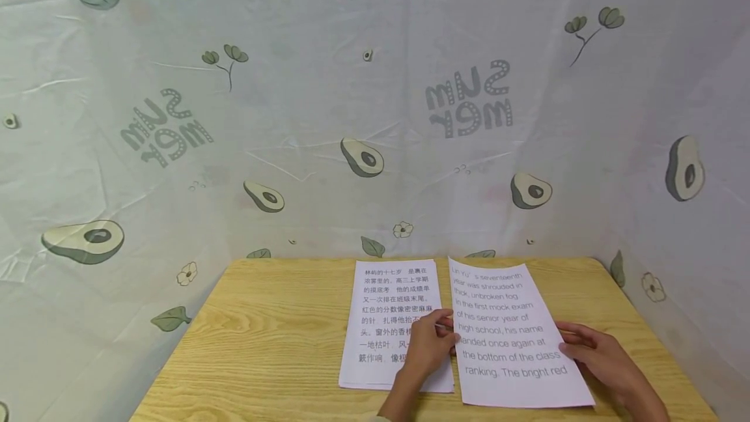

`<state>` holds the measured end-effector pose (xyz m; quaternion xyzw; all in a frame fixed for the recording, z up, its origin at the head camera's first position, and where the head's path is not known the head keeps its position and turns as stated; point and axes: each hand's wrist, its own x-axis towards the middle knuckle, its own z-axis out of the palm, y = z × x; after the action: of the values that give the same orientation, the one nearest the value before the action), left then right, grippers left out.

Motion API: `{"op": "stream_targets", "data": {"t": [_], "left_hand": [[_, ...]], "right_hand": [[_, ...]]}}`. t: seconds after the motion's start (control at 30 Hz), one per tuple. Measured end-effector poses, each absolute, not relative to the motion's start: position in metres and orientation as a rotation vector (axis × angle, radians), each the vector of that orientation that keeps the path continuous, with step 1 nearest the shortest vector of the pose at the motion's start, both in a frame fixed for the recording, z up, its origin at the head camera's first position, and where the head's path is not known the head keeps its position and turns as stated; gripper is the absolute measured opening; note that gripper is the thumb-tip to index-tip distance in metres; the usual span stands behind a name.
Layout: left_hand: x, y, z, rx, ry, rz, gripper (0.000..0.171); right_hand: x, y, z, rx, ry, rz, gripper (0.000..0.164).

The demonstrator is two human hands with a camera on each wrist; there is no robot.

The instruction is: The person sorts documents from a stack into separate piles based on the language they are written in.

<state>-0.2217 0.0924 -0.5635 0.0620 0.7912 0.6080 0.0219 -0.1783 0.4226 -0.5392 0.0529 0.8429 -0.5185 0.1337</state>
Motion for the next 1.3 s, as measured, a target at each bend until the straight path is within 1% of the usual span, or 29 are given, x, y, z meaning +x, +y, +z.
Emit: {"op": "stream_targets", "data": {"t": [0.27, 0.47, 0.57, 0.87, 1.1, 1.3], "left_hand": [[-0.219, 0.09, -0.558, 0.218, 2.439, 1.906, 0.046], [-0.22, 0.084, -0.552, 0.256, 2.556, 1.858, 0.042], [-0.222, 0.079, -0.549, 0.267, 2.583, 1.861, 0.041], [-0.224, 0.053, -0.549, 0.233, 2.52, 1.905, 0.042], [-0.227, 0.017, -0.552, 0.25, 2.571, 1.857, 0.042], [-0.23, -0.02, -0.552, 0.285, 2.673, 1.765, 0.041]], "right_hand": [[-0.18, 0.416, -0.534, 0.188, 2.479, -1.428, 0.069], [-0.177, 0.414, -0.521, 0.165, 2.694, -1.086, 0.061], [-0.176, 0.413, -0.515, 0.183, 2.758, -0.994, 0.061], [-0.178, 0.397, -0.509, 0.224, 2.603, -1.263, 0.067], [-0.181, 0.371, -0.508, 0.115, 2.52, -1.402, 0.062], [-0.187, 0.338, -0.512, 0.094, 2.488, -1.479, 0.06]]}}
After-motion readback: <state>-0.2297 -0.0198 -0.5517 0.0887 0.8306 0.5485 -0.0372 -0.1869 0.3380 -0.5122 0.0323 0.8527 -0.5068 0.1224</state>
